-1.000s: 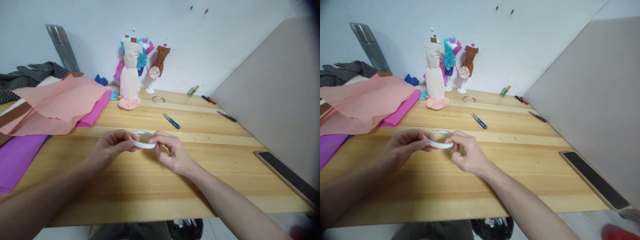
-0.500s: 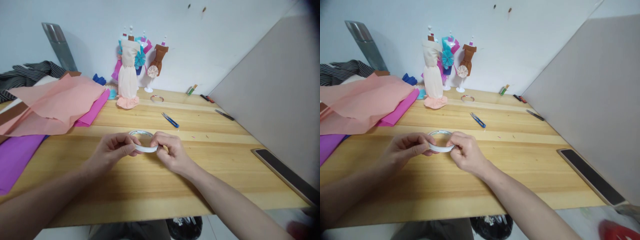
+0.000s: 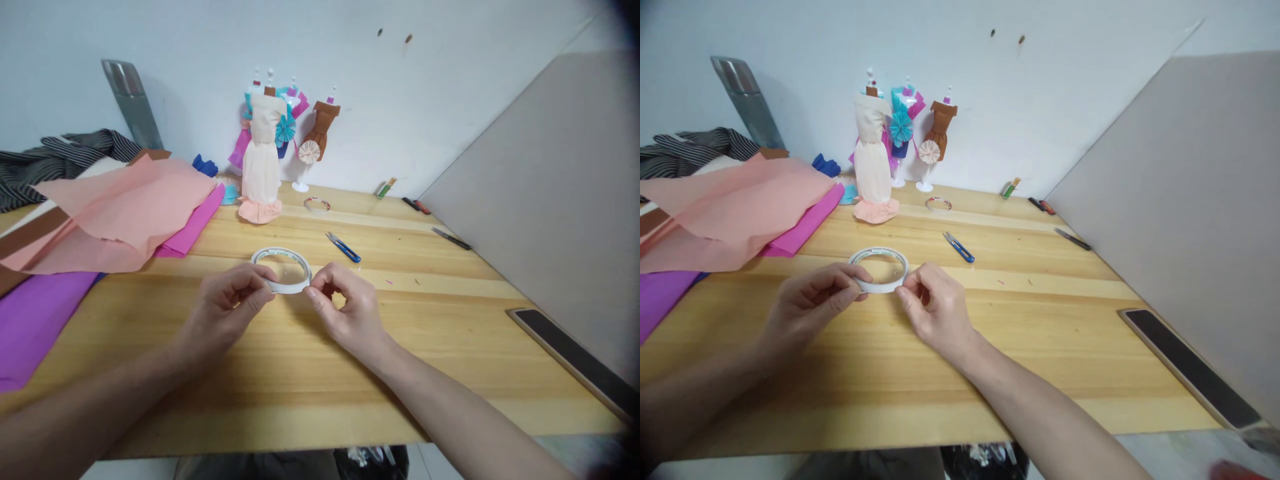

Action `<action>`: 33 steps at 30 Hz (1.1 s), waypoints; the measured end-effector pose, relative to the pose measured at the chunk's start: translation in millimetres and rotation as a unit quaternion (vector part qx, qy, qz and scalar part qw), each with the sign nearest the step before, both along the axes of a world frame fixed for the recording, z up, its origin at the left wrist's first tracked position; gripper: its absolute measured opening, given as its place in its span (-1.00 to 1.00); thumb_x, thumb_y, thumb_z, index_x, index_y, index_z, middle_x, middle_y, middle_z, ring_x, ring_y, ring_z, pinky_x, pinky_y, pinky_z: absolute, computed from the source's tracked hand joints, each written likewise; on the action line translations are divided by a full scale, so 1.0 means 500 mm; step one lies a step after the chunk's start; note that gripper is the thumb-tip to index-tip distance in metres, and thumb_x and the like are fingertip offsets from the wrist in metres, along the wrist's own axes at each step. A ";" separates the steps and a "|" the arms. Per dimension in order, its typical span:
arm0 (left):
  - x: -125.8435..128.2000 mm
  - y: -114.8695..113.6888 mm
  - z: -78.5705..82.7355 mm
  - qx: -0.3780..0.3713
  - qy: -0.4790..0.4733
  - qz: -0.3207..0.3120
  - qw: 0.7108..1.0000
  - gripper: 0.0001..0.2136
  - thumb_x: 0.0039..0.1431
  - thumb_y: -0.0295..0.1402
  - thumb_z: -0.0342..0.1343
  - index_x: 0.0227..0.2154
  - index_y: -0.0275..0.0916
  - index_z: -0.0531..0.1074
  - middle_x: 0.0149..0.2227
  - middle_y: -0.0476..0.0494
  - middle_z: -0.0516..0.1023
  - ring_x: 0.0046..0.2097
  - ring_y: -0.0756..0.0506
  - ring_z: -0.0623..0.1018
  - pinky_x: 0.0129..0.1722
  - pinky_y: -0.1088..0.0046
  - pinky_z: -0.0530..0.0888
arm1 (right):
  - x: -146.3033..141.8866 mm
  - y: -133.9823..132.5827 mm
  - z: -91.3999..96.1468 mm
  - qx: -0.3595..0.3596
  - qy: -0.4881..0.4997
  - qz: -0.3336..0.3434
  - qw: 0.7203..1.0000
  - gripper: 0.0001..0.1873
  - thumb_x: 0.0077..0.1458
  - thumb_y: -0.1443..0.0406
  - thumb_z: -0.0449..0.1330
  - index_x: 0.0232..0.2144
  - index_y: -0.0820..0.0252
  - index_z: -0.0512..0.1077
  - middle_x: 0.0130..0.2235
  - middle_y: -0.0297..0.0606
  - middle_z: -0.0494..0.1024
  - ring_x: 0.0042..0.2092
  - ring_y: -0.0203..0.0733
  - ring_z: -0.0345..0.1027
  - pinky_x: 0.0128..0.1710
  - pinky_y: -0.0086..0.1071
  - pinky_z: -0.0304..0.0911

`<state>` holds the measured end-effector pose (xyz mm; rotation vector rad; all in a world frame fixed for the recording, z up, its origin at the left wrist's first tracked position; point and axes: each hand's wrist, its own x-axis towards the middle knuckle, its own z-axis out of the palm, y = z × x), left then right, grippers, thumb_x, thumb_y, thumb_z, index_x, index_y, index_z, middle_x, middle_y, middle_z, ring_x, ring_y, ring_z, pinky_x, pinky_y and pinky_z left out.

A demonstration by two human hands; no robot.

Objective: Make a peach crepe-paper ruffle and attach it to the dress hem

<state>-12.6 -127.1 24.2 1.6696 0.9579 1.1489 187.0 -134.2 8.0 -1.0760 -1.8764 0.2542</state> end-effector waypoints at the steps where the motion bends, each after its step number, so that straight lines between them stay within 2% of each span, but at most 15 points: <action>1: 0.000 -0.001 0.000 0.004 0.005 -0.004 1.000 -0.84 0.09 -0.40 0.11 -0.56 -0.29 0.45 -0.29 -0.14 0.54 -0.24 -0.05 0.50 -0.22 0.50 0.39 | -0.001 0.001 -0.001 -0.001 -0.004 0.002 1.000 -0.84 0.09 0.36 0.12 -0.53 0.19 0.27 -0.54 -0.38 0.30 -0.51 -0.35 0.15 -0.51 -0.43 0.11; 3: -0.002 0.000 -0.001 0.002 0.004 -0.009 1.000 -0.84 0.09 -0.39 0.12 -0.56 -0.29 0.45 -0.28 -0.14 0.54 -0.24 -0.05 0.50 -0.22 0.49 0.39 | 0.000 0.002 -0.001 -0.015 -0.011 0.017 1.000 -0.84 0.07 0.38 0.10 -0.55 0.19 0.25 -0.55 -0.38 0.30 -0.51 -0.36 0.15 -0.51 -0.44 0.10; 6: -0.006 0.006 -0.001 -0.025 -0.019 -0.014 0.999 -0.83 0.08 -0.39 0.13 -0.58 -0.29 0.46 -0.29 -0.14 0.55 -0.26 -0.04 0.50 -0.23 0.50 0.41 | 0.004 0.008 0.000 -0.072 0.021 0.033 0.997 -0.84 0.01 0.38 0.09 -0.57 0.17 0.22 -0.55 -0.39 0.29 -0.53 -0.37 0.12 -0.54 -0.46 0.07; 10: -0.014 0.022 -0.007 -0.105 -0.129 -0.025 0.986 -0.86 0.04 -0.40 0.19 -0.59 -0.29 0.48 -0.28 -0.11 0.55 -0.27 -0.02 0.53 -0.19 0.51 0.45 | 0.021 0.027 0.006 -0.149 0.106 -0.010 0.983 -0.84 -0.03 0.34 0.10 -0.59 0.17 0.21 -0.60 -0.44 0.23 -0.56 -0.40 0.04 -0.59 -0.48 0.00; 14: -0.020 0.043 -0.012 -0.214 -0.278 -0.059 0.935 -0.89 -0.03 -0.45 0.21 -0.60 -0.33 0.47 -0.32 -0.12 0.56 -0.38 -0.03 0.59 -0.33 0.55 0.53 | 0.051 0.065 -0.005 -0.172 0.145 -0.070 0.972 -0.82 -0.04 0.28 0.10 -0.60 0.16 0.19 -0.64 -0.48 0.18 -0.59 -0.40 0.01 -0.59 -0.46 -0.02; 17: -0.023 0.057 -0.007 -0.286 -0.360 -0.051 0.887 -0.87 -0.03 -0.53 0.15 -0.64 -0.36 0.43 -0.45 -0.10 0.54 -0.45 0.01 0.58 -0.44 0.66 0.53 | 0.078 0.096 -0.028 -0.186 0.135 -0.119 0.966 -0.83 -0.07 0.26 0.10 -0.60 0.15 0.19 -0.64 -0.48 0.20 -0.59 -0.39 0.02 -0.57 -0.45 -0.02; 19: -0.027 0.064 0.002 -0.323 -0.390 -0.025 0.862 -0.83 -0.01 -0.57 0.07 -0.66 -0.37 0.41 -0.51 -0.09 0.53 -0.50 0.05 0.56 -0.47 0.71 0.52 | 0.095 0.114 -0.043 -0.199 0.106 -0.159 0.961 -0.84 -0.08 0.27 0.09 -0.61 0.15 0.18 -0.65 -0.47 0.20 -0.58 -0.38 0.02 -0.56 -0.45 -0.03; 21: -0.034 0.069 0.015 -0.334 -0.410 0.005 0.849 -0.80 0.02 -0.60 0.01 -0.64 -0.37 0.42 -0.51 -0.11 0.54 -0.53 0.06 0.54 -0.49 0.72 0.51 | 0.109 0.127 -0.051 -0.220 0.057 -0.200 0.953 -0.86 -0.10 0.29 0.08 -0.62 0.15 0.19 -0.65 -0.46 0.21 -0.58 -0.36 0.04 -0.55 -0.44 -0.05; 26: -0.058 0.076 0.052 -0.281 -0.456 0.069 0.842 -0.80 0.05 -0.61 -0.05 -0.57 -0.34 0.43 -0.53 -0.08 0.55 -0.57 0.08 0.50 -0.55 0.74 0.49 | 0.129 0.146 -0.049 -0.260 -0.087 -0.263 0.925 -0.90 -0.12 0.33 0.07 -0.62 0.19 0.29 -0.62 -0.35 0.34 -0.54 -0.27 0.15 -0.51 -0.39 -0.01; 28: -0.062 0.078 0.056 -0.275 -0.459 0.076 0.842 -0.79 0.06 -0.60 -0.06 -0.55 -0.33 0.43 -0.52 -0.08 0.55 -0.56 0.08 0.50 -0.54 0.74 0.50 | 0.136 0.148 -0.048 -0.227 -0.113 -0.275 0.927 -0.87 -0.06 0.31 0.06 -0.56 0.22 0.35 -0.56 -0.27 0.41 -0.49 -0.23 0.22 -0.46 -0.38 0.06; 30: -0.060 0.079 0.051 -0.287 -0.450 0.072 0.843 -0.79 0.07 -0.60 -0.06 -0.57 -0.32 0.42 -0.51 -0.07 0.55 -0.55 0.08 0.51 -0.54 0.74 0.50 | 0.143 0.148 -0.050 -0.171 -0.162 -0.283 0.930 -0.82 0.02 0.29 0.05 -0.43 0.27 0.42 -0.40 -0.15 0.49 -0.36 -0.15 0.30 -0.36 -0.34 0.14; 33: -0.052 0.080 0.037 -0.306 -0.429 0.057 0.848 -0.79 0.05 -0.59 -0.03 -0.63 -0.32 0.38 -0.51 -0.07 0.54 -0.55 0.08 0.52 -0.53 0.74 0.50 | 0.154 0.148 -0.053 -0.146 -0.282 -0.294 0.902 -0.71 0.08 0.26 0.06 -0.21 0.34 0.43 -0.20 0.05 0.48 -0.18 0.01 0.32 -0.20 -0.25 0.16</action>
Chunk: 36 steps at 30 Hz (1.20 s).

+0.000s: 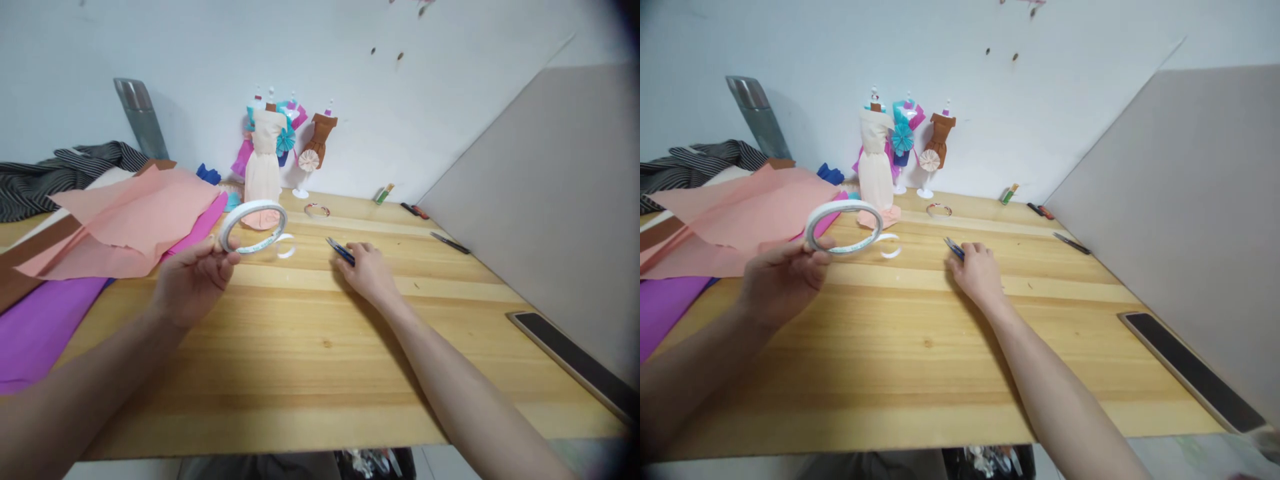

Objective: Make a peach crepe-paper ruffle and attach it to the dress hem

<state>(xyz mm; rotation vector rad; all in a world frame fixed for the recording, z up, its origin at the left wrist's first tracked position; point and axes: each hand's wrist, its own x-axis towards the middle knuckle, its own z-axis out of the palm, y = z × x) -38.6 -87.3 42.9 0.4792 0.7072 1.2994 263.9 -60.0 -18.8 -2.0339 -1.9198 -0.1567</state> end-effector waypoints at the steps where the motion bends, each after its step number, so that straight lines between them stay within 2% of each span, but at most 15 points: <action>1: 0.003 0.000 -0.004 0.004 0.006 -0.010 1.000 -0.79 0.05 -0.59 -0.01 -0.64 -0.33 0.36 -0.52 -0.08 0.54 -0.55 0.08 0.52 -0.53 0.73 0.50 | 0.003 0.001 -0.001 -0.023 -0.030 -0.002 0.999 -0.70 0.10 0.27 0.05 -0.19 0.35 0.43 -0.19 0.08 0.48 -0.16 0.03 0.32 -0.19 -0.23 0.16; 5: 0.008 -0.002 -0.017 0.023 0.017 -0.053 0.998 -0.81 0.02 -0.57 0.02 -0.66 -0.34 0.37 -0.52 -0.11 0.54 -0.56 0.06 0.52 -0.54 0.69 0.52 | 0.010 0.008 0.000 -0.090 -0.059 0.003 0.994 -0.73 0.11 0.38 -0.01 -0.27 0.37 0.47 -0.30 0.06 0.47 -0.25 -0.02 0.35 -0.22 -0.27 0.15; 10: 0.008 -0.001 -0.026 0.001 -0.006 -0.065 0.998 -0.82 0.04 -0.58 -0.01 -0.61 -0.34 0.39 -0.49 -0.11 0.57 -0.54 0.07 0.54 -0.50 0.70 0.53 | -0.002 -0.001 0.002 -0.027 0.008 -0.013 1.000 -0.77 0.00 0.45 0.03 -0.27 0.35 0.41 -0.27 0.01 0.46 -0.30 -0.10 0.33 -0.33 -0.34 0.15; 12: 0.010 0.000 -0.027 -0.014 -0.009 -0.058 0.998 -0.82 0.05 -0.59 -0.02 -0.60 -0.34 0.38 -0.49 -0.10 0.57 -0.54 0.07 0.55 -0.49 0.71 0.53 | -0.012 -0.010 0.005 -0.043 0.026 -0.005 0.999 -0.78 -0.05 0.45 0.06 -0.29 0.30 0.39 -0.32 -0.05 0.49 -0.34 -0.11 0.32 -0.39 -0.36 0.11; 15: 0.013 0.000 -0.027 -0.030 -0.004 -0.056 0.998 -0.82 0.04 -0.60 -0.02 -0.61 -0.34 0.37 -0.51 -0.10 0.56 -0.54 0.06 0.55 -0.50 0.71 0.53 | -0.028 -0.023 0.013 -0.099 0.038 0.014 0.994 -0.71 -0.05 0.44 0.06 -0.20 0.27 0.36 -0.37 -0.11 0.52 -0.38 -0.11 0.33 -0.42 -0.37 0.06; 17: 0.014 0.001 -0.028 -0.025 0.008 -0.064 0.998 -0.83 0.01 -0.58 0.00 -0.62 -0.34 0.37 -0.51 -0.10 0.56 -0.53 0.05 0.55 -0.50 0.69 0.52 | -0.038 -0.029 0.021 -0.110 0.064 0.018 0.992 -0.69 0.01 0.36 0.06 -0.13 0.26 0.34 -0.35 -0.12 0.53 -0.36 -0.11 0.34 -0.41 -0.37 0.06; 19: 0.014 0.001 -0.030 -0.003 0.023 -0.079 0.997 -0.85 -0.02 -0.55 0.04 -0.64 -0.33 0.38 -0.51 -0.09 0.56 -0.54 0.06 0.54 -0.52 0.69 0.50 | -0.046 -0.036 0.032 -0.107 0.116 0.039 0.987 -0.72 0.10 0.23 0.02 -0.17 0.25 0.36 -0.34 -0.14 0.53 -0.35 -0.13 0.34 -0.39 -0.37 0.08; 21: 0.013 0.002 -0.032 0.041 0.041 -0.100 0.993 -0.86 -0.06 -0.51 0.09 -0.67 -0.33 0.37 -0.55 -0.07 0.53 -0.56 0.06 0.52 -0.56 0.68 0.47 | -0.054 -0.045 0.045 -0.097 0.174 0.083 0.977 -0.66 0.17 0.12 -0.06 -0.27 0.23 0.38 -0.36 -0.19 0.51 -0.35 -0.16 0.32 -0.38 -0.37 0.10; 24: 0.011 0.001 -0.037 0.128 0.089 -0.123 0.980 -0.85 -0.12 -0.46 0.13 -0.71 -0.34 0.36 -0.56 -0.07 0.50 -0.56 0.02 0.52 -0.58 0.64 0.44 | -0.065 -0.065 0.065 -0.058 0.201 0.147 0.967 -0.56 0.20 0.07 -0.14 -0.34 0.23 0.39 -0.37 -0.20 0.47 -0.35 -0.16 0.30 -0.37 -0.35 0.10; 29: 0.001 -0.011 -0.042 0.228 0.209 -0.157 0.938 -0.88 -0.08 -0.48 0.14 -0.65 -0.33 0.38 -0.46 -0.08 0.54 -0.54 0.01 0.52 -0.53 0.54 0.46 | -0.065 -0.087 0.086 0.004 0.121 0.194 0.974 -0.48 0.19 -0.03 -0.15 -0.34 0.25 0.39 -0.38 -0.18 0.42 -0.35 -0.14 0.27 -0.35 -0.33 0.08; 33: -0.014 -0.020 -0.030 0.297 0.335 -0.244 0.861 -0.85 -0.02 -0.53 0.10 -0.65 -0.32 0.35 -0.43 -0.08 0.52 -0.46 0.04 0.48 -0.45 0.57 0.45 | -0.051 -0.087 0.092 0.007 0.041 0.235 0.971 -0.42 0.20 -0.06 -0.17 -0.25 0.27 0.42 -0.36 -0.18 0.40 -0.37 -0.17 0.26 -0.37 -0.36 0.04; 36: -0.021 -0.021 -0.015 0.341 0.389 -0.286 0.806 -0.85 -0.02 -0.54 0.05 -0.64 -0.31 0.34 -0.43 -0.08 0.50 -0.44 0.04 0.45 -0.44 0.58 0.41 | -0.045 -0.087 0.096 0.000 -0.025 0.284 0.959 -0.38 0.21 -0.07 -0.20 -0.19 0.26 0.44 -0.38 -0.18 0.38 -0.39 -0.18 0.22 -0.40 -0.37 -0.01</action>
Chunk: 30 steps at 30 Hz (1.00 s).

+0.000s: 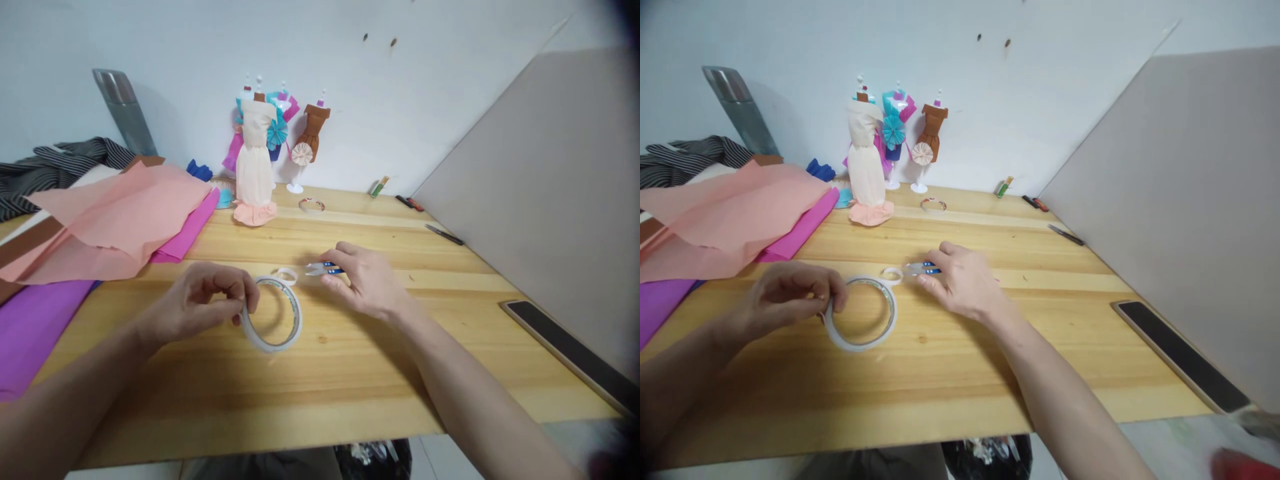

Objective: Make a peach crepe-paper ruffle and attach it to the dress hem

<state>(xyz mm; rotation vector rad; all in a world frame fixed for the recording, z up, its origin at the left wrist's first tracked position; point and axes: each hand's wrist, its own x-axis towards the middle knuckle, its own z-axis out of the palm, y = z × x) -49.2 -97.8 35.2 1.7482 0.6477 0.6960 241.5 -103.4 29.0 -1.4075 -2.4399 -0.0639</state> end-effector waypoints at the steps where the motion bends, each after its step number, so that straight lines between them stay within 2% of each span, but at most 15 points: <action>1: -0.001 0.001 0.004 0.011 0.013 -0.010 1.000 -0.85 -0.01 -0.54 0.04 -0.65 -0.31 0.33 -0.43 -0.08 0.50 -0.44 0.05 0.45 -0.44 0.59 0.39 | 0.000 -0.001 0.001 0.002 -0.021 0.013 1.000 -0.37 0.22 -0.06 -0.21 -0.19 0.27 0.45 -0.39 -0.18 0.37 -0.40 -0.19 0.21 -0.41 -0.37 -0.02; 4: -0.001 0.003 0.008 0.023 0.037 -0.022 0.999 -0.84 -0.02 -0.54 0.02 -0.65 -0.31 0.31 -0.44 -0.07 0.49 -0.44 0.05 0.43 -0.45 0.59 0.36 | -0.009 -0.004 0.003 -0.001 -0.073 0.029 0.997 -0.38 0.23 -0.05 -0.21 -0.24 0.29 0.45 -0.41 -0.18 0.35 -0.41 -0.20 0.16 -0.42 -0.37 -0.07; 10: 0.006 0.002 0.005 0.025 0.059 -0.033 0.997 -0.86 -0.05 -0.55 0.01 -0.66 -0.31 0.32 -0.47 -0.07 0.50 -0.45 0.05 0.43 -0.45 0.58 0.34 | -0.035 -0.015 -0.004 0.006 -0.127 0.017 0.992 -0.46 0.19 -0.04 -0.09 -0.37 0.28 0.44 -0.41 -0.18 0.35 -0.42 -0.22 0.11 -0.42 -0.35 -0.11; 19: 0.016 -0.002 0.001 0.034 0.091 -0.077 0.992 -0.84 -0.01 -0.55 0.00 -0.64 -0.31 0.32 -0.48 -0.04 0.48 -0.47 0.07 0.39 -0.44 0.59 0.31 | -0.050 -0.025 -0.018 0.012 -0.135 0.046 0.990 -0.55 0.19 0.02 -0.01 -0.36 0.26 0.46 -0.40 -0.19 0.37 -0.40 -0.22 0.12 -0.42 -0.35 -0.12; 24: 0.014 -0.003 -0.001 0.022 0.102 -0.076 0.992 -0.85 -0.02 -0.57 -0.01 -0.63 -0.32 0.34 -0.48 -0.02 0.49 -0.47 0.08 0.38 -0.43 0.60 0.30 | -0.056 -0.026 -0.020 0.014 -0.158 0.063 0.985 -0.56 0.22 0.05 -0.03 -0.35 0.27 0.47 -0.42 -0.18 0.39 -0.43 -0.23 0.14 -0.44 -0.34 -0.12; 27: 0.013 -0.003 -0.004 -0.003 0.100 -0.068 0.993 -0.87 -0.03 -0.54 0.01 -0.63 -0.32 0.36 -0.48 -0.04 0.49 -0.46 0.07 0.38 -0.44 0.59 0.30 | -0.057 -0.022 -0.019 -0.011 -0.183 0.028 0.983 -0.60 0.21 0.10 0.00 -0.39 0.27 0.49 -0.42 -0.17 0.43 -0.43 -0.23 0.20 -0.46 -0.35 -0.12; 30: 0.014 -0.002 -0.005 -0.053 0.084 -0.055 0.994 -0.89 -0.05 -0.52 0.02 -0.61 -0.32 0.40 -0.49 -0.05 0.49 -0.48 0.06 0.40 -0.47 0.59 0.32 | -0.045 -0.009 -0.018 -0.026 -0.198 -0.086 0.976 -0.63 0.20 0.15 0.01 -0.42 0.26 0.50 -0.41 -0.13 0.48 -0.43 -0.21 0.27 -0.49 -0.35 -0.12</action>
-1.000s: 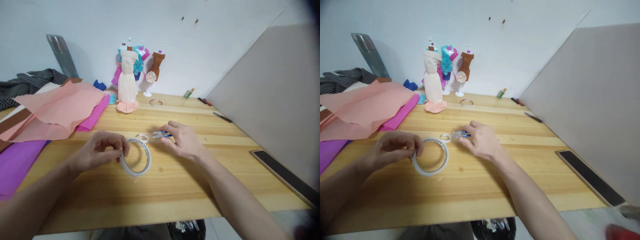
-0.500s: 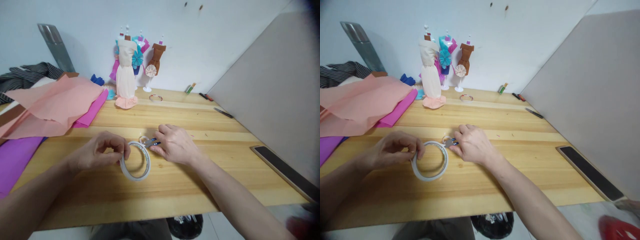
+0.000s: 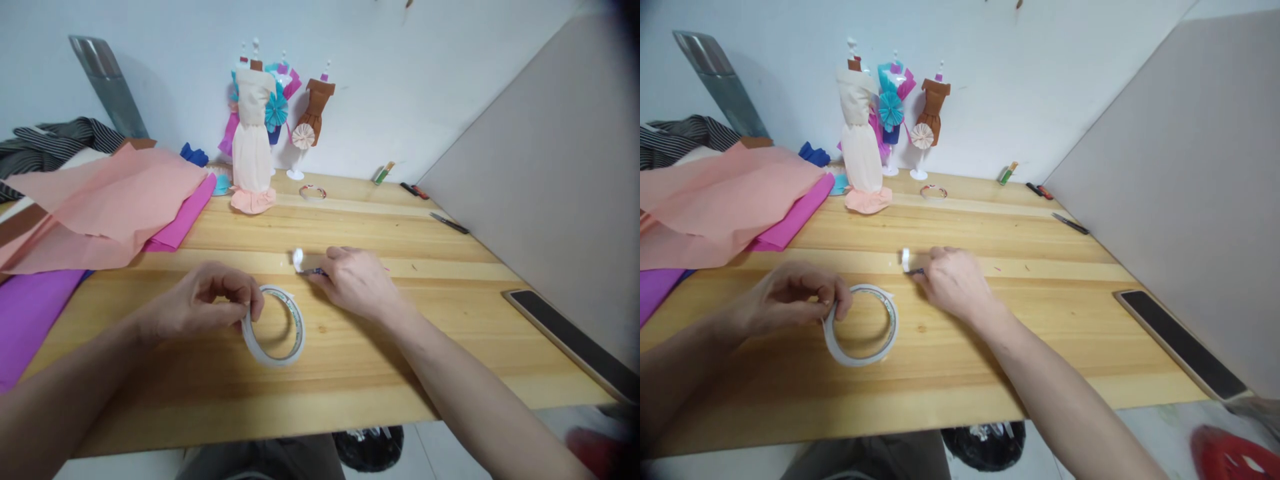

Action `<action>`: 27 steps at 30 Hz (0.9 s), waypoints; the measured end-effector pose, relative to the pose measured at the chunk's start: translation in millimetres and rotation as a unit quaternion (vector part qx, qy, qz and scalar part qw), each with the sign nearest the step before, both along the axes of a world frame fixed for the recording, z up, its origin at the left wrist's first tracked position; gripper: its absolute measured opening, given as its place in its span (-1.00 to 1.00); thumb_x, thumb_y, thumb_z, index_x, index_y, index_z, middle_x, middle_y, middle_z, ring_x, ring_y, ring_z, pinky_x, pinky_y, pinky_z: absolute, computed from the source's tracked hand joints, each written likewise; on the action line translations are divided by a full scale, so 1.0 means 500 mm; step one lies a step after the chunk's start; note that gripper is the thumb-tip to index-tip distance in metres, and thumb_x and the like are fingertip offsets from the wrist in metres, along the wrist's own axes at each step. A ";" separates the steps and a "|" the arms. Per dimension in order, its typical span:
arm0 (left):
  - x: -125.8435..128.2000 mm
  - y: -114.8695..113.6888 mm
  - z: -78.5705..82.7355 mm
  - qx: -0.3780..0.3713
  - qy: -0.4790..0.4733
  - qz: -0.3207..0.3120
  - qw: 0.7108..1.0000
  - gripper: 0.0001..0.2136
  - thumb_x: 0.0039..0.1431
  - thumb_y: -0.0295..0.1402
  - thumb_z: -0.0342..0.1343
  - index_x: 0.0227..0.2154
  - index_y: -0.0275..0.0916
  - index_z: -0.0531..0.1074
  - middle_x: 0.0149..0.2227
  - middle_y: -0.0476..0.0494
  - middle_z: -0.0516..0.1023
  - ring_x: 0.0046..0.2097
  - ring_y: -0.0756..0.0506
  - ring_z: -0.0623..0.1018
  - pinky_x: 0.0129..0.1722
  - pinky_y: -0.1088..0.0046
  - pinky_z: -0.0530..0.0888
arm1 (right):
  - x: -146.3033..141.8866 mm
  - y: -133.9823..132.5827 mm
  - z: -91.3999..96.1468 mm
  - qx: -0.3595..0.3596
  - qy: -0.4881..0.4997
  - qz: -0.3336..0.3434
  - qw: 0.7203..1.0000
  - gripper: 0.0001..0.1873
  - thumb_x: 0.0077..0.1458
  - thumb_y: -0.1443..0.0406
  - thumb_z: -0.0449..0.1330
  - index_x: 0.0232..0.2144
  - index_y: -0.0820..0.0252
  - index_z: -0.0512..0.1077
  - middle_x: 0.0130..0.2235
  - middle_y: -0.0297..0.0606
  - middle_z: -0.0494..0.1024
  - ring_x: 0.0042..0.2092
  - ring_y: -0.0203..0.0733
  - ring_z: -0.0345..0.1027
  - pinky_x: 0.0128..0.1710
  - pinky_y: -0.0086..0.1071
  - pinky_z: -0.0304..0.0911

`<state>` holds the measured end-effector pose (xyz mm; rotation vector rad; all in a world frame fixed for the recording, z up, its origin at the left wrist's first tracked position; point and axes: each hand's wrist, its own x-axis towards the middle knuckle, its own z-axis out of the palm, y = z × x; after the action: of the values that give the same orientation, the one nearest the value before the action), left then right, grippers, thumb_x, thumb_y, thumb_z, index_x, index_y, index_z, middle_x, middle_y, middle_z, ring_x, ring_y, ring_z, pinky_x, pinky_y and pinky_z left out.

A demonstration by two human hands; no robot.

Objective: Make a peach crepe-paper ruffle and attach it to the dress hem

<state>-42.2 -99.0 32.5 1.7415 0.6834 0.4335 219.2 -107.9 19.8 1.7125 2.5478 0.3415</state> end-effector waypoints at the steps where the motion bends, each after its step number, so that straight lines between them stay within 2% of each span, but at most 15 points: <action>1: 0.001 0.000 0.000 -0.017 -0.009 0.007 1.000 -0.89 -0.06 -0.51 0.03 -0.61 -0.32 0.41 -0.50 -0.05 0.49 -0.49 0.06 0.40 -0.48 0.59 0.32 | 0.008 0.006 0.000 0.005 0.001 -0.038 0.999 -0.63 0.19 0.16 0.01 -0.40 0.25 0.51 -0.41 -0.12 0.49 -0.44 -0.21 0.29 -0.50 -0.36 -0.12; 6: 0.007 0.001 0.001 -0.074 -0.060 0.054 0.994 -0.89 -0.10 -0.50 0.07 -0.67 -0.32 0.38 -0.45 -0.06 0.52 -0.50 0.06 0.45 -0.47 0.58 0.40 | 0.055 0.032 -0.005 -0.026 0.015 -0.149 0.988 -0.58 0.16 0.07 0.00 -0.41 0.20 0.53 -0.45 -0.07 0.54 -0.46 -0.14 0.35 -0.52 -0.36 -0.05; 8: 0.011 0.002 -0.003 -0.089 -0.066 0.079 0.991 -0.89 -0.11 -0.50 0.07 -0.67 -0.32 0.38 -0.45 -0.06 0.52 -0.50 0.06 0.46 -0.47 0.57 0.41 | 0.067 0.036 -0.010 -0.018 0.006 -0.178 0.984 -0.65 0.11 0.12 0.06 -0.40 0.22 0.54 -0.40 -0.01 0.55 -0.39 -0.06 0.37 -0.47 -0.32 0.07; 10: 0.014 0.005 -0.007 -0.095 -0.063 0.102 0.988 -0.89 -0.11 -0.49 0.07 -0.67 -0.32 0.38 -0.46 -0.05 0.52 -0.52 0.06 0.45 -0.48 0.57 0.41 | 0.073 0.037 -0.017 0.028 0.007 -0.175 0.984 -0.74 0.04 0.25 0.11 -0.30 0.24 0.53 -0.27 0.06 0.54 -0.23 0.06 0.37 -0.34 -0.20 0.18; 12: 0.016 0.007 -0.012 -0.094 -0.053 0.120 0.987 -0.89 -0.10 -0.49 0.07 -0.67 -0.32 0.37 -0.47 -0.05 0.52 -0.53 0.07 0.45 -0.50 0.58 0.40 | 0.072 0.039 -0.024 0.073 0.043 -0.126 0.988 -0.67 -0.02 0.38 0.10 -0.17 0.28 0.49 -0.08 0.11 0.48 -0.08 0.14 0.31 -0.18 -0.07 0.20; 13: 0.017 0.008 -0.014 -0.095 -0.048 0.126 0.986 -0.89 -0.10 -0.49 0.07 -0.67 -0.31 0.37 -0.47 -0.05 0.52 -0.53 0.06 0.45 -0.50 0.58 0.39 | 0.069 0.040 -0.029 0.076 0.076 -0.081 0.991 -0.60 -0.03 0.42 0.08 -0.09 0.30 0.45 -0.01 0.11 0.43 -0.03 0.13 0.28 -0.12 -0.05 0.19; 16: 0.019 0.009 -0.016 -0.101 -0.043 0.136 0.985 -0.90 -0.10 -0.49 0.06 -0.66 -0.32 0.37 -0.47 -0.05 0.53 -0.53 0.06 0.46 -0.50 0.57 0.38 | 0.049 0.041 -0.040 0.005 0.179 0.088 0.980 -0.51 0.03 0.42 0.08 0.06 0.28 0.33 0.07 0.03 0.37 0.03 -0.01 0.25 -0.02 -0.15 0.19; 18: 0.021 0.009 -0.018 -0.105 -0.051 0.141 0.983 -0.91 -0.10 -0.49 0.07 -0.65 -0.32 0.37 -0.48 -0.06 0.53 -0.52 0.05 0.47 -0.49 0.57 0.38 | 0.033 0.040 -0.044 -0.051 0.208 0.143 0.966 -0.62 0.07 0.39 0.08 -0.03 0.25 0.39 -0.04 -0.04 0.43 -0.06 -0.11 0.30 -0.08 -0.26 0.21; 20: 0.022 0.010 -0.021 -0.108 -0.066 0.147 0.981 -0.91 -0.10 -0.48 0.07 -0.64 -0.33 0.38 -0.49 -0.08 0.54 -0.51 0.04 0.48 -0.48 0.57 0.39 | 0.021 0.038 -0.044 -0.071 0.205 0.116 0.969 -0.76 0.08 0.43 0.04 -0.24 0.24 0.47 -0.22 -0.14 0.47 -0.23 -0.21 0.34 -0.24 -0.38 0.21; 22: 0.023 0.012 -0.026 -0.114 -0.086 0.153 0.978 -0.90 -0.09 -0.46 0.09 -0.65 -0.33 0.38 -0.45 -0.11 0.55 -0.51 0.03 0.49 -0.47 0.54 0.41 | 0.020 0.038 -0.039 -0.059 0.184 0.043 0.980 -0.76 0.06 0.47 0.01 -0.38 0.22 0.47 -0.33 -0.21 0.45 -0.36 -0.26 0.32 -0.39 -0.42 0.13; 27: 0.019 0.021 -0.039 -0.122 -0.112 0.155 0.974 -0.89 -0.09 -0.42 0.12 -0.63 -0.35 0.41 -0.32 -0.19 0.59 -0.49 0.04 0.49 -0.42 0.52 0.42 | 0.076 0.053 -0.029 0.015 0.120 -0.137 0.983 -0.71 0.09 0.40 -0.04 -0.41 0.24 0.49 -0.35 -0.12 0.47 -0.42 -0.17 0.35 -0.47 -0.35 0.09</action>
<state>-32.9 -88.7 13.0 1.3329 0.8105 0.7179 257.4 -81.5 5.4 2.2028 2.4174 0.1669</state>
